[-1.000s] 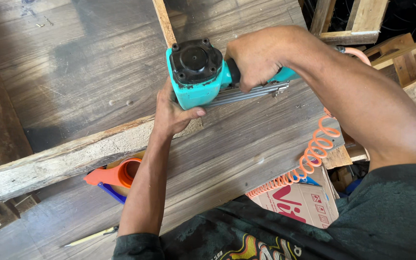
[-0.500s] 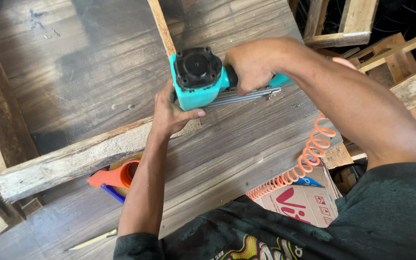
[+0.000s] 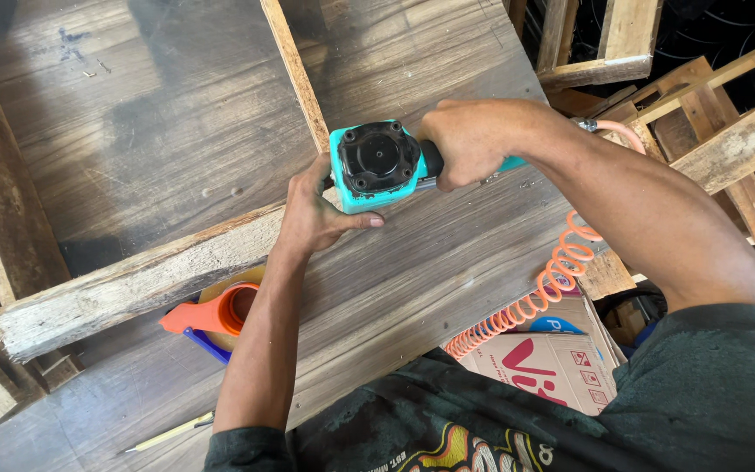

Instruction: The person assembles a wooden frame by placing planks onto a base and securing them with a pneumatic nail gun. The person positions each plank, aligns it, and drives nails into the joints to fasten the structure.

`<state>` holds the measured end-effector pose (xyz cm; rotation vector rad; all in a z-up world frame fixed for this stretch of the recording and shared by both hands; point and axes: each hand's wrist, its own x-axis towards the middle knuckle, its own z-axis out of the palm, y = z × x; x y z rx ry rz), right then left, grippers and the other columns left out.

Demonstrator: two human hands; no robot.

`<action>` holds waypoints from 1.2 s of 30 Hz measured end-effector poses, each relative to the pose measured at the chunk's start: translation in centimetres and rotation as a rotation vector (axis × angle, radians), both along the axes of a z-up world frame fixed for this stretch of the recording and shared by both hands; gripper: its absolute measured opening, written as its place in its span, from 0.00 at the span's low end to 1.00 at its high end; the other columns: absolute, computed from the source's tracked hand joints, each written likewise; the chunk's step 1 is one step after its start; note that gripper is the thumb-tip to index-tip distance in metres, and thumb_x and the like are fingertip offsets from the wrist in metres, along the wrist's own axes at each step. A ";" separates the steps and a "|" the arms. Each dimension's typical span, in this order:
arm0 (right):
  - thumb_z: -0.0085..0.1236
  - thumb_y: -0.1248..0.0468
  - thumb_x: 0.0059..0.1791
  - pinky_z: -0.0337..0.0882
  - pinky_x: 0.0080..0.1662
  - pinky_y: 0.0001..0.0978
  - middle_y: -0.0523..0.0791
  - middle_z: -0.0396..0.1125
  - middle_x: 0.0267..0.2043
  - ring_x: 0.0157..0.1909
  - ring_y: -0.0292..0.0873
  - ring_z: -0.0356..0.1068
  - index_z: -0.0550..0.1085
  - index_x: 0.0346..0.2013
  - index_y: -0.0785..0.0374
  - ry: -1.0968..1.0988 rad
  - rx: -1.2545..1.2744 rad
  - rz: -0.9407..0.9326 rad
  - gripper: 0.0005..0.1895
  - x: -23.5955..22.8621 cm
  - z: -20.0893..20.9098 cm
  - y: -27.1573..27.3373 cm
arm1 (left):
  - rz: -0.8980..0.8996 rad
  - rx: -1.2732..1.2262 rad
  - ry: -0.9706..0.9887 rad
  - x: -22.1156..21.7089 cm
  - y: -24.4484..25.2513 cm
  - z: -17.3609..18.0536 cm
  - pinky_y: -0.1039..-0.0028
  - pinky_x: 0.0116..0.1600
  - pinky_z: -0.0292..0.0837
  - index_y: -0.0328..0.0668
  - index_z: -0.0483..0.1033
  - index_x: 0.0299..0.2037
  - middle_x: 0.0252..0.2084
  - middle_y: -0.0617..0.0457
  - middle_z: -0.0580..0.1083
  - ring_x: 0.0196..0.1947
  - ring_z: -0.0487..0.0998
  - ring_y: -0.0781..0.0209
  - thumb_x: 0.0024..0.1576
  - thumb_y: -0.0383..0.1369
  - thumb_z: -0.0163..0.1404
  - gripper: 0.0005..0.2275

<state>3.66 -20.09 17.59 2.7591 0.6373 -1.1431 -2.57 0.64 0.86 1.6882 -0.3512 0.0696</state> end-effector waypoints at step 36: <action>0.63 0.65 0.38 0.79 0.34 0.41 0.60 0.74 0.35 0.37 0.57 0.78 0.78 0.39 0.71 -0.030 0.041 0.019 0.17 -2.4 0.9 1.3 | 0.016 0.043 -0.111 -1.0 0.5 0.4 0.56 0.54 0.73 0.42 0.75 0.43 0.40 0.45 0.77 0.43 0.80 0.42 0.25 0.46 0.77 0.36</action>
